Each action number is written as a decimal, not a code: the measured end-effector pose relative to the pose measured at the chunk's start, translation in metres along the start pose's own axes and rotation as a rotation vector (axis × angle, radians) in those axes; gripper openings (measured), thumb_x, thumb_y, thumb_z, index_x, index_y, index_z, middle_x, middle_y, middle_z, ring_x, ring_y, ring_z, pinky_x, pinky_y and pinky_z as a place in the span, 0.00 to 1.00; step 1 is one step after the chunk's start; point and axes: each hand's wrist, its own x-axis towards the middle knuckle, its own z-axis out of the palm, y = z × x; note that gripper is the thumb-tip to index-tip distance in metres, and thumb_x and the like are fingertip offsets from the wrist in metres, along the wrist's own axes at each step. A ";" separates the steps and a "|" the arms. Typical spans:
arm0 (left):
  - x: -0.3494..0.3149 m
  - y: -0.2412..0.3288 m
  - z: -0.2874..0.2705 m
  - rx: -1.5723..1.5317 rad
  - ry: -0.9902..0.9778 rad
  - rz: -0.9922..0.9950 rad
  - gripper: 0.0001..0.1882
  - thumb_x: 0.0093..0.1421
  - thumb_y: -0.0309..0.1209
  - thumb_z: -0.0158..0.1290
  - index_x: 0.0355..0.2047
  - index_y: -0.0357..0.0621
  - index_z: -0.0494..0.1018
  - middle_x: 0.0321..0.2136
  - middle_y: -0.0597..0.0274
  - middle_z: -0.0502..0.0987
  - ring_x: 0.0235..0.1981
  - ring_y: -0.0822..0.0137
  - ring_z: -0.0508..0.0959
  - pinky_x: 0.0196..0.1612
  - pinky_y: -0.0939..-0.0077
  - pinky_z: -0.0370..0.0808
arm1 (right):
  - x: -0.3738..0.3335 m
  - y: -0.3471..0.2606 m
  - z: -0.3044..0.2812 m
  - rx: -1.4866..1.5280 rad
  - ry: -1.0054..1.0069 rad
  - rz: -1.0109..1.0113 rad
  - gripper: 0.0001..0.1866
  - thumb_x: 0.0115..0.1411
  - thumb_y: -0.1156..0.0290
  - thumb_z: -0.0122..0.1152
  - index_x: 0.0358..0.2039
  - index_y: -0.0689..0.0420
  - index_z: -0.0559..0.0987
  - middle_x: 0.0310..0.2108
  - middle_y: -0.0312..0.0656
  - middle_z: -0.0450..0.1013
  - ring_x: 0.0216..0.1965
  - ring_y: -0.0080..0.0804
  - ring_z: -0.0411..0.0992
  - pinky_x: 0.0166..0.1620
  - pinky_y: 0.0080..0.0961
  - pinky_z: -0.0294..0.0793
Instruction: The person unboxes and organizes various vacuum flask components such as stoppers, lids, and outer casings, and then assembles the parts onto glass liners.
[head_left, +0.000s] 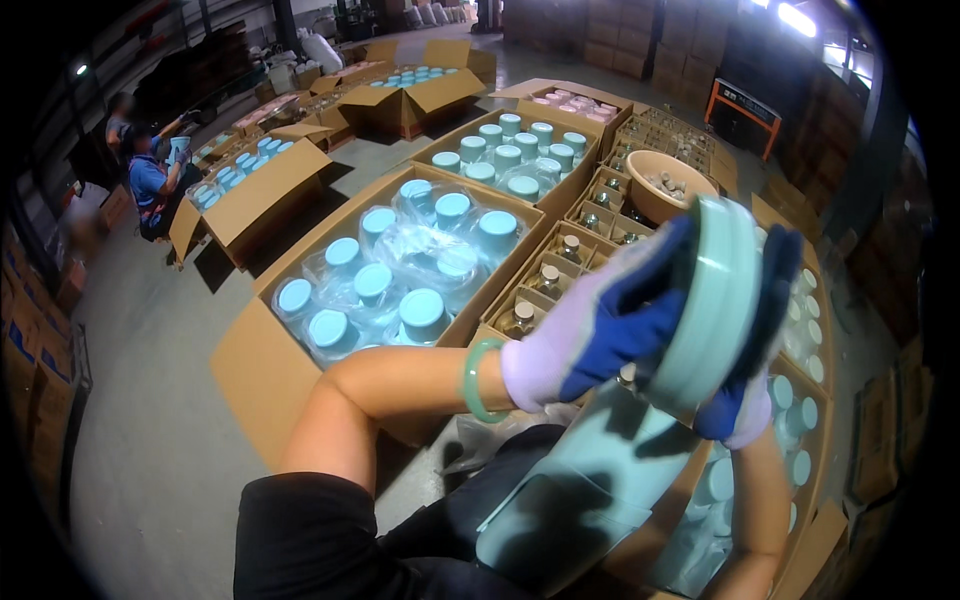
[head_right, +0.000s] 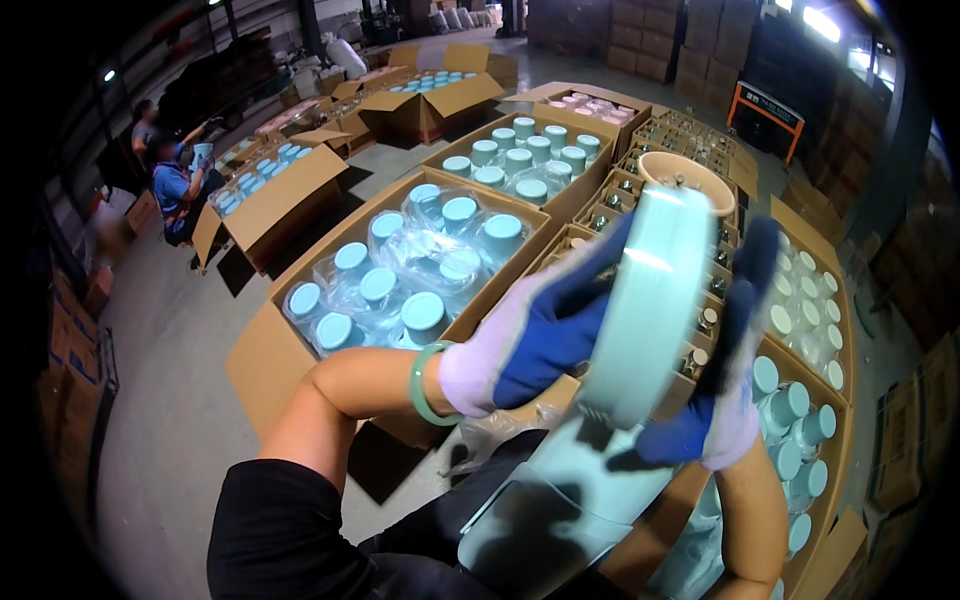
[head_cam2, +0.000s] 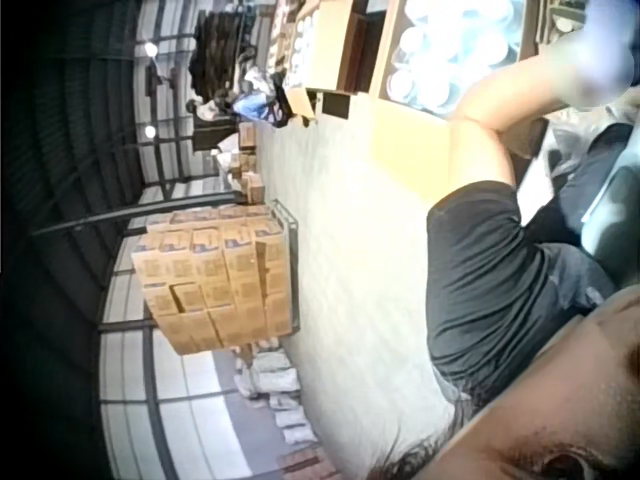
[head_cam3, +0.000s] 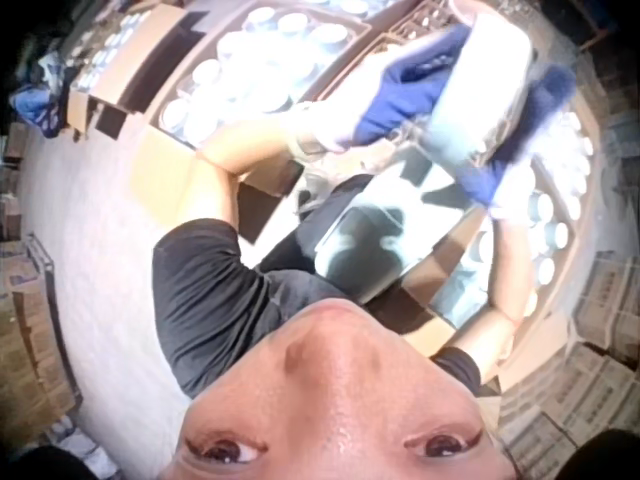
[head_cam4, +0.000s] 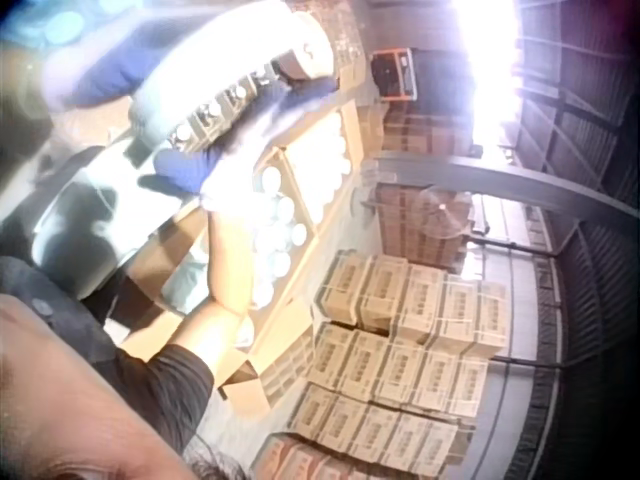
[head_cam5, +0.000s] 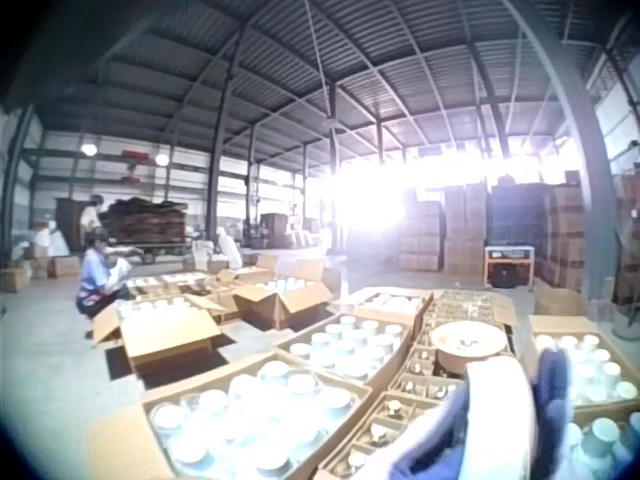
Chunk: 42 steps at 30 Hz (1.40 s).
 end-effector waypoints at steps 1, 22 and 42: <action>-0.001 -0.017 0.001 0.295 -0.034 0.247 0.35 0.63 0.26 0.54 0.69 0.42 0.54 0.66 0.49 0.56 0.67 0.58 0.57 0.66 0.65 0.57 | 0.000 0.000 -0.004 -0.095 -0.010 0.024 0.34 0.68 0.65 0.54 0.69 0.55 0.53 0.67 0.46 0.55 0.67 0.36 0.57 0.66 0.38 0.60; 0.024 -0.054 -0.007 0.382 -0.093 0.492 0.33 0.61 0.34 0.59 0.65 0.45 0.61 0.64 0.46 0.60 0.65 0.53 0.61 0.67 0.62 0.58 | -0.005 0.002 -0.003 -0.110 0.272 -0.302 0.36 0.70 0.43 0.31 0.68 0.57 0.57 0.67 0.46 0.57 0.67 0.41 0.57 0.69 0.36 0.52; 0.032 -0.075 0.009 0.158 -0.114 0.408 0.34 0.61 0.29 0.58 0.66 0.48 0.60 0.66 0.49 0.57 0.66 0.57 0.61 0.66 0.68 0.60 | -0.034 -0.001 -0.019 -0.173 0.260 -0.272 0.35 0.69 0.43 0.34 0.66 0.57 0.61 0.64 0.44 0.62 0.64 0.38 0.61 0.67 0.37 0.57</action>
